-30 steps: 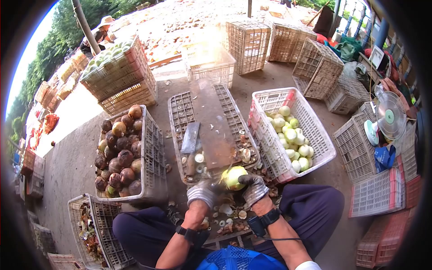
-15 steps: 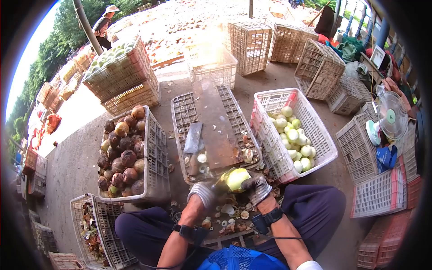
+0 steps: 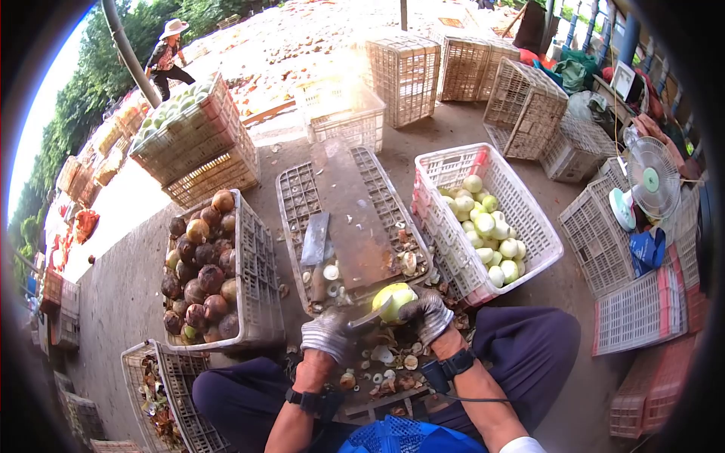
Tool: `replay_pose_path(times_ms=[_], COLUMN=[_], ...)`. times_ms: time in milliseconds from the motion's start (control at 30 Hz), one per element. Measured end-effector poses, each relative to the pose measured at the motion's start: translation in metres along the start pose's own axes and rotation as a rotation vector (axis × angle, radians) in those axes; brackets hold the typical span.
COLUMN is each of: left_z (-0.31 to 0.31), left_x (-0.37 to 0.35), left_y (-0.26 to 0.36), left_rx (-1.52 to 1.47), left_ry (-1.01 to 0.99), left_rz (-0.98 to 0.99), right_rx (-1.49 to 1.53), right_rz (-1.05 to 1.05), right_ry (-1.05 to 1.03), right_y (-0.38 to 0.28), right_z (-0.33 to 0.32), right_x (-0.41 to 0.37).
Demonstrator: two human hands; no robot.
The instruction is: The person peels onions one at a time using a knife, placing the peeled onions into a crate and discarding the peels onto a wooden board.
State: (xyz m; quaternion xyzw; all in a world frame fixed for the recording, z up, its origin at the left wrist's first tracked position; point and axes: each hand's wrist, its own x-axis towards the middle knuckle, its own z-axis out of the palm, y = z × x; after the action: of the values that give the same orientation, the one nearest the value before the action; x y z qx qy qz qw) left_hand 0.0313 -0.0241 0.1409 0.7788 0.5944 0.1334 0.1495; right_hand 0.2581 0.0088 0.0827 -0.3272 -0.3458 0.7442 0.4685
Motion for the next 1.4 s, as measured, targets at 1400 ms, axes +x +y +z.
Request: replay_pose_path(times_ms=[1400], left_z=[0.029], left_x=[0.007], left_y=[-0.038], left_rx=[-1.062], left_ry=[-0.069], left_rz=[-0.355], right_rx=[-1.018], right_rz=[-0.078], right_ry=[0.262], right_y=[-0.007], right_z=[0.011], right_x=[0.007])
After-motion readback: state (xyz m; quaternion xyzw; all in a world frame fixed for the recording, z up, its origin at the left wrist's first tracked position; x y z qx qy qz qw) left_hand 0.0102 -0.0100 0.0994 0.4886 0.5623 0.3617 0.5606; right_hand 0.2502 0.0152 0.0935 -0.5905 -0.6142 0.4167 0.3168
